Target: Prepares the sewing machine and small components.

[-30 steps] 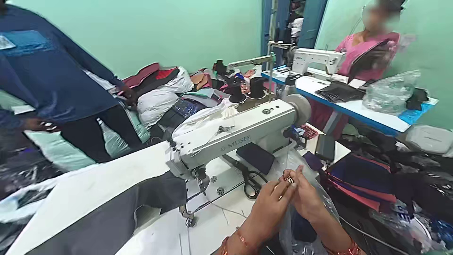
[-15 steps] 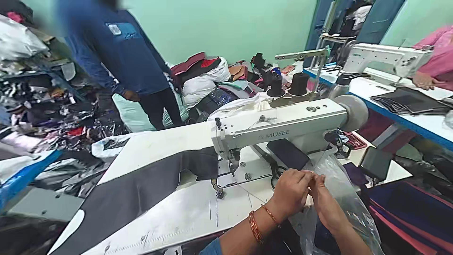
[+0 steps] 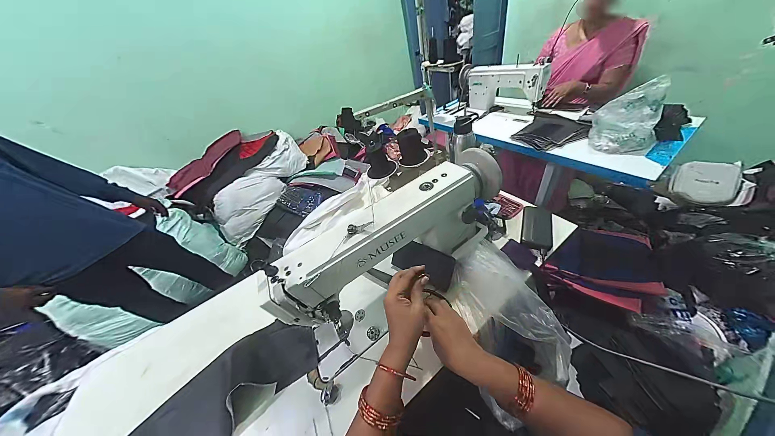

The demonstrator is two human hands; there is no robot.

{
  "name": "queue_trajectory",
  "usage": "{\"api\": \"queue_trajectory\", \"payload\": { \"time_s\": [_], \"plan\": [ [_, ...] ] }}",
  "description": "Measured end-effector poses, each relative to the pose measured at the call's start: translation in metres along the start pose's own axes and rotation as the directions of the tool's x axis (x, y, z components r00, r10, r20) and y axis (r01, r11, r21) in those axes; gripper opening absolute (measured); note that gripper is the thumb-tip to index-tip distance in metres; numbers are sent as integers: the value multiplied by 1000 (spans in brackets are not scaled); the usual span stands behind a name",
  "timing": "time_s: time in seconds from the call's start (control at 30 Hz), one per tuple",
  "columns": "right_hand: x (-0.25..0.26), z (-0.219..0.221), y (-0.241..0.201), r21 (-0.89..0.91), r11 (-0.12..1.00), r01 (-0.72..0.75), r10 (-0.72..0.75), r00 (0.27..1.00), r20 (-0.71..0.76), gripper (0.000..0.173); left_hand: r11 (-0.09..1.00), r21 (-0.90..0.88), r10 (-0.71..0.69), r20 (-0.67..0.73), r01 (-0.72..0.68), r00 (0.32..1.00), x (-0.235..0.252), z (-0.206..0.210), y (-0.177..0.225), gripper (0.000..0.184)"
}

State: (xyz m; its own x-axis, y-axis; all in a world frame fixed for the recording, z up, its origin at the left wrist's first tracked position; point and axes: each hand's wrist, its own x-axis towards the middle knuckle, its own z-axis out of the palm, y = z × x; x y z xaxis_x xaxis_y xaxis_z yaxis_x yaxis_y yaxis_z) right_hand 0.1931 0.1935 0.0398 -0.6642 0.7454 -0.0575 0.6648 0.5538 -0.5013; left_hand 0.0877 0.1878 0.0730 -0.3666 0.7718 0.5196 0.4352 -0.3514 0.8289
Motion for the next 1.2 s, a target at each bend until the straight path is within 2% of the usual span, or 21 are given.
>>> {"api": "queue_trajectory", "payload": {
  "time_s": [0.1,0.23,0.3,0.37,0.43,0.5,0.6,0.7,0.77,0.83,0.9,1.03,1.1,1.2],
  "plan": [
    [5,-14,-5,1,996,-87,86,992,89,44,1000,-23,-7,-12,7,1000,-3,-6,-5,20],
    [-5,-39,15,224,962,-157,121,979,165,57,998,-46,-36,-71,33,997,-6,-16,-15,20],
    [-17,-55,31,274,939,-206,129,953,276,65,998,-46,-53,-103,48,993,-6,-22,-21,20],
    [-33,-66,49,255,935,-248,136,913,386,70,997,-49,-72,-119,67,990,-6,-25,-27,20],
    [-48,-71,65,202,935,-291,186,889,419,68,995,-65,-82,-127,74,989,-4,-25,-30,19],
    [-65,-73,81,254,920,-297,173,893,415,59,994,-78,-81,-126,72,989,-3,-23,-29,19],
    [-94,-70,108,461,831,-311,120,910,397,56,992,-106,-80,-129,67,988,0,-22,-26,20],
    [-123,-66,126,665,654,-360,79,907,414,60,992,-115,-72,-137,56,988,1,-22,-20,20],
    [-137,-65,137,786,521,-331,-59,905,420,65,992,-119,-62,-143,45,988,2,-19,-17,20],
    [-142,-63,144,870,389,-305,-146,911,385,73,993,-116,-51,-146,34,988,3,-18,-15,19],
    [-142,-63,145,907,312,-283,-157,926,343,74,993,-118,-46,-148,28,988,3,-18,-14,20],
    [-128,-62,142,925,264,-272,-55,954,296,77,990,-139,-57,-136,38,989,-2,-14,-11,19],
    [-121,-62,137,916,287,-279,19,958,285,76,990,-135,-62,-124,45,990,-4,-12,-8,19],
    [-119,-61,133,891,359,-279,76,960,270,65,991,-123,-62,-97,50,993,-8,-12,-7,20]
  ]
}}
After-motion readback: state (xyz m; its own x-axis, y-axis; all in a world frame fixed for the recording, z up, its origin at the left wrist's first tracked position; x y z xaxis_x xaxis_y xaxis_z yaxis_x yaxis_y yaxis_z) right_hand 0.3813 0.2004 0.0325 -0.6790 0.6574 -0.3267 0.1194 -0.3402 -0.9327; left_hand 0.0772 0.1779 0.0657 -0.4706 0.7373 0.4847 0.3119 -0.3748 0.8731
